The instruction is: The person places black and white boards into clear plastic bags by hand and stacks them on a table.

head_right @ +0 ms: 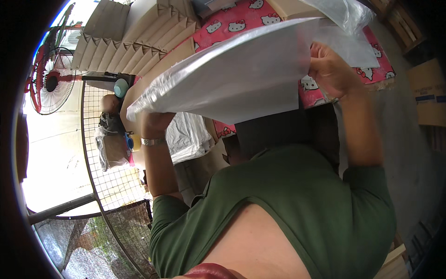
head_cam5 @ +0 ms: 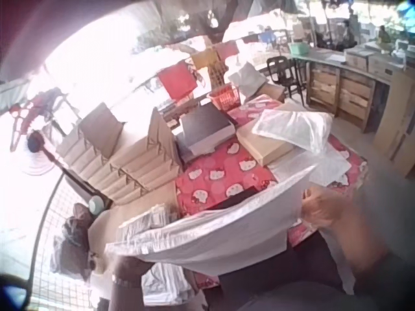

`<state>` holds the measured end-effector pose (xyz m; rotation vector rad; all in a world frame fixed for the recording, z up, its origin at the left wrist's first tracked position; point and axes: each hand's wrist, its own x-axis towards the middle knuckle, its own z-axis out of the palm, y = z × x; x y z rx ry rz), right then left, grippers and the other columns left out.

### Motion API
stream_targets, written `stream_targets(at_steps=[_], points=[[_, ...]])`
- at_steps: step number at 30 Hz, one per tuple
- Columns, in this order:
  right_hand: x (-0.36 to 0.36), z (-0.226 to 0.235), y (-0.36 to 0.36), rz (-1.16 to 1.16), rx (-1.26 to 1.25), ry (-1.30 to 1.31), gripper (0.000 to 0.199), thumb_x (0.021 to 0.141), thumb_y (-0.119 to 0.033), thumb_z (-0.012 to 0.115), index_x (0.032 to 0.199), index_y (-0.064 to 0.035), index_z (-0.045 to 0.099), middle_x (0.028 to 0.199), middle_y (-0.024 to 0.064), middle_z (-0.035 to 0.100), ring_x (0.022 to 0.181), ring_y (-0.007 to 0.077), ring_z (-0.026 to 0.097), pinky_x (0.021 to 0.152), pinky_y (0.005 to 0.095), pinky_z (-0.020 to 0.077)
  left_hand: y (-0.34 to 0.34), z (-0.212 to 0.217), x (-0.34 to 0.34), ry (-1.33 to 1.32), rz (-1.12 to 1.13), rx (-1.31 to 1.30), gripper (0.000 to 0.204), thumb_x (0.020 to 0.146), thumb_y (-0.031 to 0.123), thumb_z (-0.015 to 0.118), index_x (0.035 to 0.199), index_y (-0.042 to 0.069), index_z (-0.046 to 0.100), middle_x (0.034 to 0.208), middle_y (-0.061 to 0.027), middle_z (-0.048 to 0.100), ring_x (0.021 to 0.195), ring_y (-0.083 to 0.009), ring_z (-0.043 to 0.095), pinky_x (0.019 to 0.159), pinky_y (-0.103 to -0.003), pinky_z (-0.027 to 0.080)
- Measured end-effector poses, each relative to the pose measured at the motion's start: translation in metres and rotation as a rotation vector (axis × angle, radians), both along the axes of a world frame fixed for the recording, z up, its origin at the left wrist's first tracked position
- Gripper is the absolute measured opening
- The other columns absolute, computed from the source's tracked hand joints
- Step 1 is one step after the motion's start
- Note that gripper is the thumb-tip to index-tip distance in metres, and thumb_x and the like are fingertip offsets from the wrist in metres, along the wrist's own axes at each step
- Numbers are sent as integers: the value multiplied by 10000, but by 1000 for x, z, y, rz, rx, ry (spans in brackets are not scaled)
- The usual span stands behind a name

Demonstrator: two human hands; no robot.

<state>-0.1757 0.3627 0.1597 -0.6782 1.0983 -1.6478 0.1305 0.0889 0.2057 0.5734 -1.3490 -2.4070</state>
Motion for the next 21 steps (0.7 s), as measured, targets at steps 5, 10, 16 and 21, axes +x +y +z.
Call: stream_targets(at_steps=[5, 10, 16, 21], points=[[14, -38, 5, 92, 117, -234, 302, 827, -122, 595, 1102, -5, 548, 1044, 55, 615, 960, 114, 578, 865, 258, 431, -5, -82, 5, -243, -11, -31, 412, 869, 336, 549, 1156, 42, 518, 1122, -76, 563, 1064, -210, 515, 912, -383, 435], [9, -109, 10, 237, 189, -260, 304, 814, -99, 606, 1099, -6, 555, 1038, 50, 621, 971, 120, 577, 867, 270, 438, 27, -191, 21, -392, 35, -184, 238, 879, 207, 508, 1061, 55, 530, 928, -67, 582, 786, -151, 568, 624, -280, 467], [10, -143, 23, 223, 279, -48, 302, 799, -72, 619, 1091, -20, 561, 1029, 44, 626, 939, 125, 589, 788, 280, 472, 68, -196, 16, -610, 125, -189, 201, 876, 178, 467, 986, 40, 563, 745, -57, 603, 541, -127, 547, 485, -229, 431], [-3, -169, 19, 189, 431, -90, 282, 790, -36, 623, 1062, -10, 553, 934, 40, 609, 848, 112, 585, 750, 256, 475, 55, -243, 34, -656, 167, -939, 178, 851, 161, 559, 915, -5, 573, 689, -105, 625, 573, -158, 610, 514, -275, 482]])
